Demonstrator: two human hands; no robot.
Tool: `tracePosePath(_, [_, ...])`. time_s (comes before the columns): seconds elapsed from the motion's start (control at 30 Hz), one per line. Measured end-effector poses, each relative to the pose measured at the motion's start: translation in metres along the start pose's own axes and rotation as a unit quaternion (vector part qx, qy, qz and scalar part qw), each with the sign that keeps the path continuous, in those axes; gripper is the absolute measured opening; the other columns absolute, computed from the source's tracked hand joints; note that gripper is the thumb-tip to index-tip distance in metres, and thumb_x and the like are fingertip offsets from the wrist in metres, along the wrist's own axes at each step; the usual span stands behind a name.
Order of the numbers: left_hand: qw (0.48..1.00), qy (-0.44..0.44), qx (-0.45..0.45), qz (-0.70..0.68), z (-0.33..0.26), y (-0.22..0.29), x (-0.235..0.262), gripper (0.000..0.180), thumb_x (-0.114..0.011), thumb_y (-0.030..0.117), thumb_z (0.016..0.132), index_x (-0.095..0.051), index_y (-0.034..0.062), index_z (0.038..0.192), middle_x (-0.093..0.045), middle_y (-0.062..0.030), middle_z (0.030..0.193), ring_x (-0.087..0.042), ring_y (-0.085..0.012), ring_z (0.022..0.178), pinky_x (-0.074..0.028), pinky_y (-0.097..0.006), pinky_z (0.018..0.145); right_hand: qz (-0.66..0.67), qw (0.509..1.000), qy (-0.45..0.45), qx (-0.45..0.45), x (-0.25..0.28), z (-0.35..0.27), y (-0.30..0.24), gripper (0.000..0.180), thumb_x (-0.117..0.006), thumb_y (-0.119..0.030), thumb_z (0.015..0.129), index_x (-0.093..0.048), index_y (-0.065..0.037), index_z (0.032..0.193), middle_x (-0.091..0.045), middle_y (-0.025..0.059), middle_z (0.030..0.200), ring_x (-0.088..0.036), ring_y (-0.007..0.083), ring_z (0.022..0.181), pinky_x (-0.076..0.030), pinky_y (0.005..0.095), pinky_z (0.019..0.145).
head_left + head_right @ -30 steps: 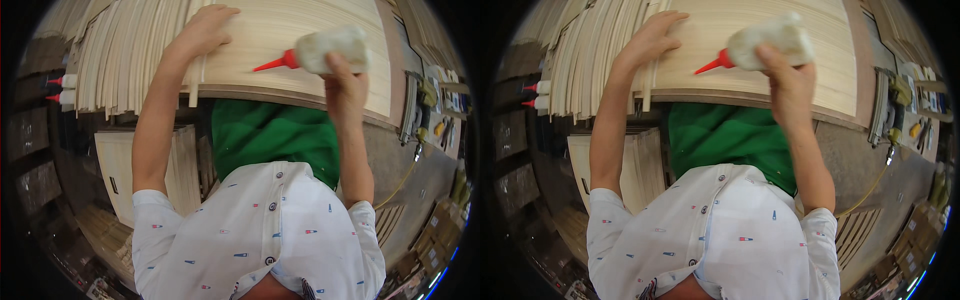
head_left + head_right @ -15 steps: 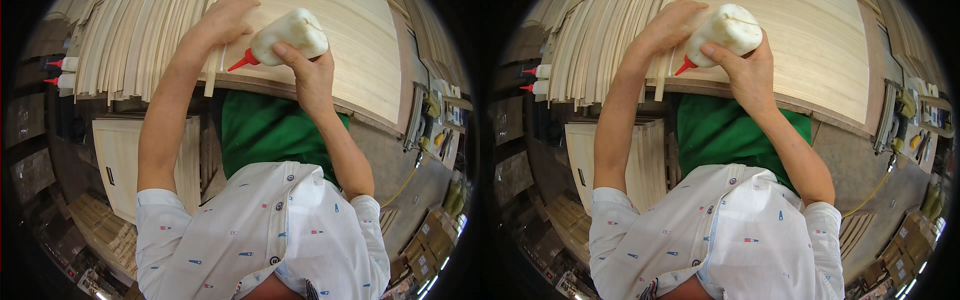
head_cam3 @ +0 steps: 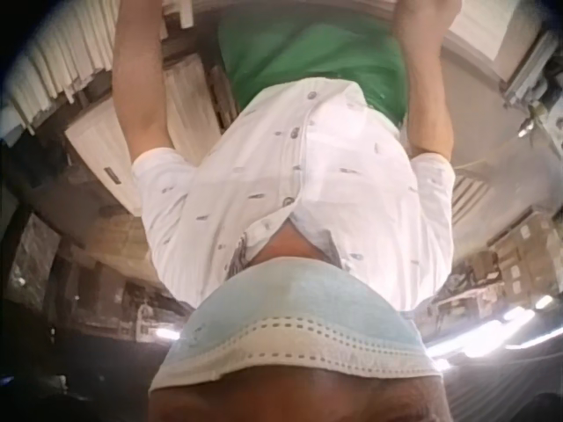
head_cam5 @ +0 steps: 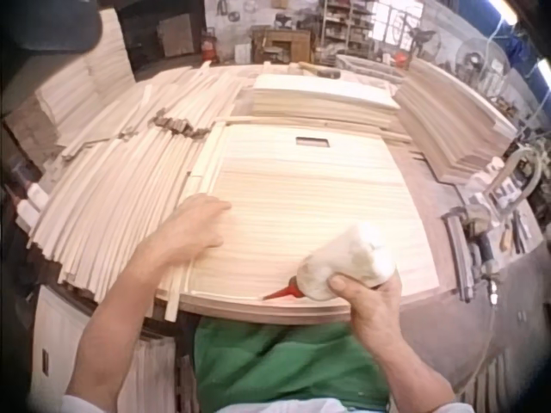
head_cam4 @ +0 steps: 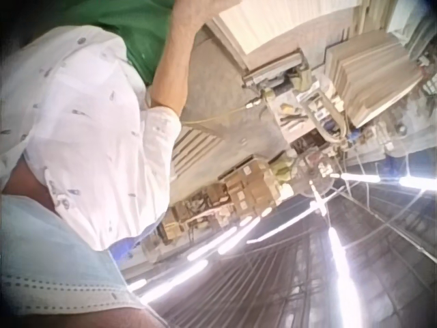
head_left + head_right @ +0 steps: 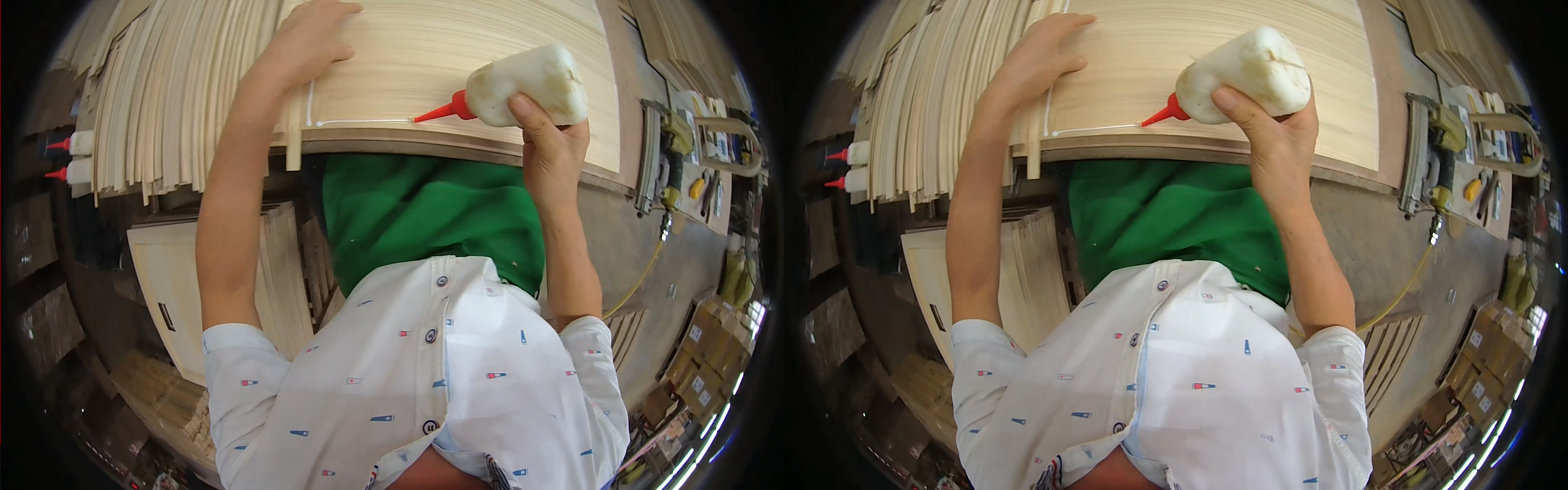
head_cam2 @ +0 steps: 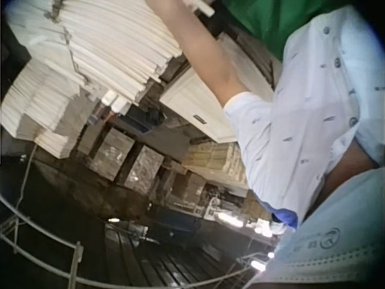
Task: Apply glue to wooden slats and use a pneumatic nail gun to secure them into a panel structure.
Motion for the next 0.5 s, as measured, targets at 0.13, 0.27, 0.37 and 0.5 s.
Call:
tracePosePath(0.13, [1.0,-0.005,-0.004,-0.007,0.003,0.005,0.003,0.057,-0.066,0.01,0.076,-0.054,0.0044,0.132,-0.052,-0.0162,0.134,-0.045,-0.0325,0.128,-0.033,-0.038,0.11,-0.02,0.999,0.041,0.019,0.04,-0.005,-0.017,0.045,-0.077,-0.002,0.079,-0.054,0.0,0.117,-0.064,0.0086,0.109,-0.062,0.0181,0.101,-0.05,0.032,0.09])
tracePosePath(0.27, [1.0,0.003,-0.002,-0.031,-0.002,-0.002,0.002,0.058,-0.065,0.009,0.075,-0.054,0.0035,0.132,-0.051,-0.0163,0.136,-0.044,-0.032,0.13,-0.031,-0.036,0.111,-0.059,0.993,0.079,0.06,0.08,-0.011,-0.035,0.042,-0.077,-0.001,0.078,-0.057,0.0,0.115,-0.066,0.008,0.108,-0.063,0.0176,0.1,-0.05,0.0317,0.089])
tracePosePath(0.37, [0.999,-0.021,0.006,-0.026,0.001,-0.001,0.004,0.06,-0.063,0.007,0.075,-0.052,0.0036,0.134,-0.048,-0.0172,0.14,-0.041,-0.0324,0.133,-0.028,-0.037,0.113,-0.083,0.99,0.1,0.061,0.113,-0.017,-0.049,0.04,-0.077,-0.002,0.078,-0.06,-0.001,0.114,-0.066,0.0071,0.108,-0.063,0.0166,0.101,-0.05,0.0314,0.088])
tracePosePath(0.5, [0.999,-0.032,0.012,-0.018,0.002,0.011,0.006,0.061,-0.062,0.005,0.075,-0.05,0.0038,0.135,-0.047,-0.0172,0.141,-0.04,-0.0326,0.133,-0.028,-0.038,0.113,-0.09,0.983,0.135,0.09,0.156,-0.029,-0.063,0.04,-0.078,-0.004,0.078,-0.061,-0.002,0.114,-0.067,0.006,0.108,-0.062,0.0156,0.1,-0.049,0.031,0.088])
Point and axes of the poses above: each hand's wrist, its own z-axis towards the middle knuckle, its own x-axis out of the back of the hand, y = z × x, the point moved 2 cm from there along z, towards the middle knuckle
